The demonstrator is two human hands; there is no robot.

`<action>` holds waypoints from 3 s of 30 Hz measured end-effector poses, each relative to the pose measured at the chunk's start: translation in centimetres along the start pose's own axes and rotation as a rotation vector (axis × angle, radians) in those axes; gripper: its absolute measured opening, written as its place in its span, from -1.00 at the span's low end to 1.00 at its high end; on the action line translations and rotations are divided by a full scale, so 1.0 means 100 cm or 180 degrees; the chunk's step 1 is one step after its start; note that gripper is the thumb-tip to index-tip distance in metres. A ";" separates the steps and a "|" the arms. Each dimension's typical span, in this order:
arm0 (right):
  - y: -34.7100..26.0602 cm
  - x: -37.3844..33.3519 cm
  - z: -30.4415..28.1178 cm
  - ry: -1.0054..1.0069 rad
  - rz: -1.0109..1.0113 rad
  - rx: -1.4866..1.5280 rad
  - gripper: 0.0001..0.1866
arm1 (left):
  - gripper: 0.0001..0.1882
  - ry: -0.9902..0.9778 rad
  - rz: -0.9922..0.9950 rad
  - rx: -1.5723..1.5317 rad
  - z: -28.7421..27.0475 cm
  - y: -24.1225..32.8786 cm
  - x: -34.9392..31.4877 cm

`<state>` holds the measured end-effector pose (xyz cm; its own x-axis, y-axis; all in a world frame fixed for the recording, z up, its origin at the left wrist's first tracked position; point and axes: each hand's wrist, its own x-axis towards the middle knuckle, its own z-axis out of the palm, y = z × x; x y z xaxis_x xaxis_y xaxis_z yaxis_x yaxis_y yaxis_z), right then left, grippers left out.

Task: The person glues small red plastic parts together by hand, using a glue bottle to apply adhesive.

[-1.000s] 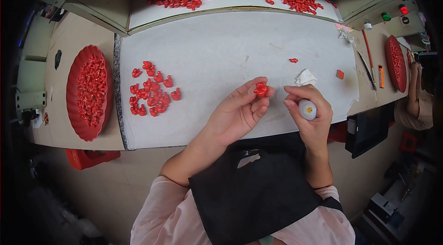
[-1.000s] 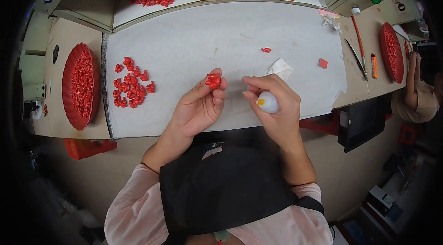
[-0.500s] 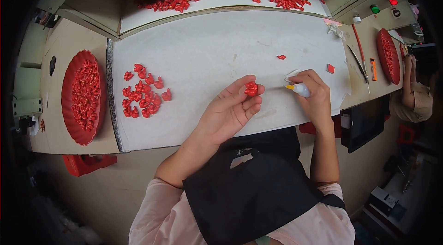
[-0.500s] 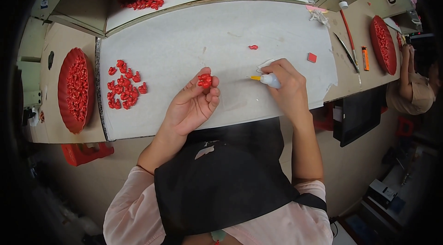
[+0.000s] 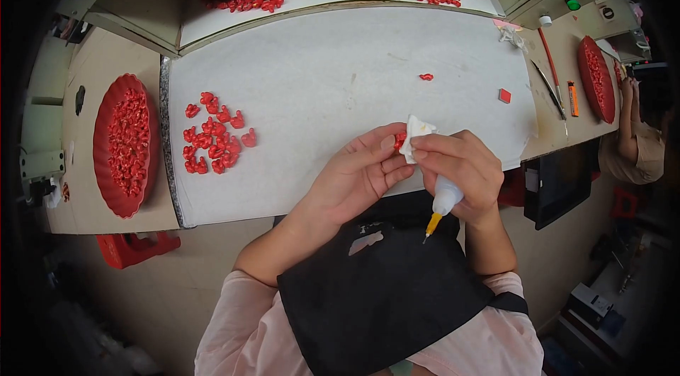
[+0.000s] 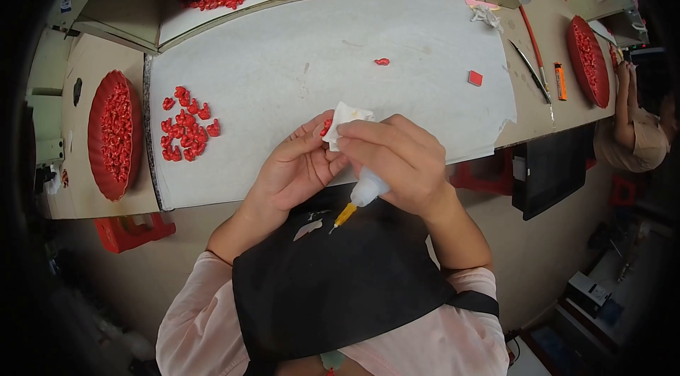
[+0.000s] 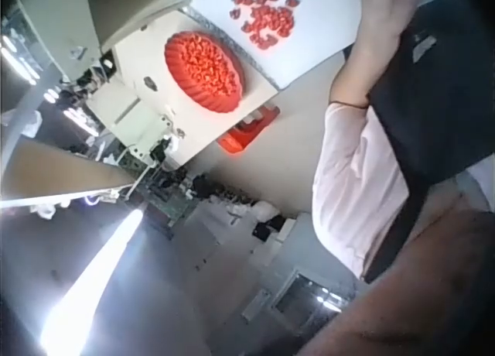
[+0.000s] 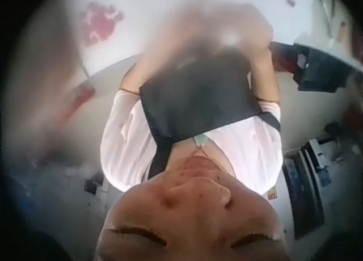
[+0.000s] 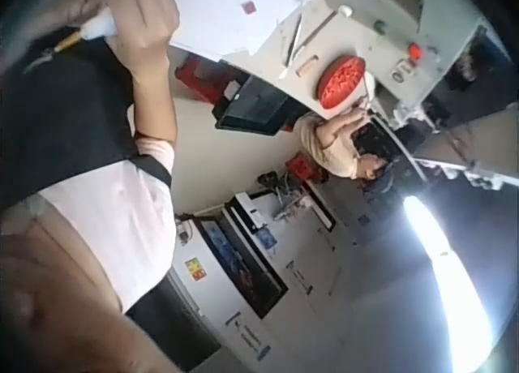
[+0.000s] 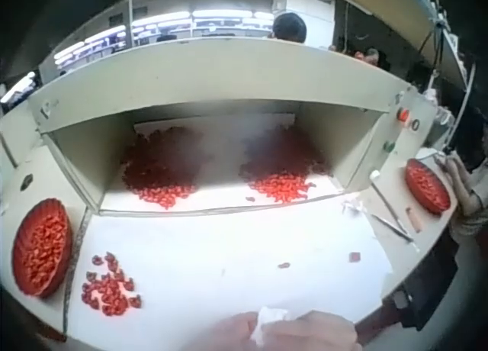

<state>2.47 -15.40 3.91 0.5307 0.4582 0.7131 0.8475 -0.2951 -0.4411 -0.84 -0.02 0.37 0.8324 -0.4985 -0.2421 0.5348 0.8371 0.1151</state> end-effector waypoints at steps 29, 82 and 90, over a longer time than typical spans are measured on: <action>0.028 -0.027 -0.025 0.0720 0.1605 -0.0216 -0.87 | -0.71 -0.0545 -0.0240 -0.0539 -0.015 -0.005 0.006; -0.007 0.002 -0.018 -0.0678 0.1943 0.0543 -0.77 | -0.79 0.0194 0.1830 0.2615 -0.004 -0.009 0.006; -0.006 0.000 -0.010 -0.0602 0.1715 0.0722 -0.77 | -0.79 0.0205 0.2216 0.3447 0.000 -0.011 0.003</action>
<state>1.92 -16.07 4.71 0.8596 0.4412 0.2577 0.4294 -0.3504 -0.8324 -1.21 -1.09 0.15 0.9899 0.0039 0.1418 -0.1367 0.2917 0.9467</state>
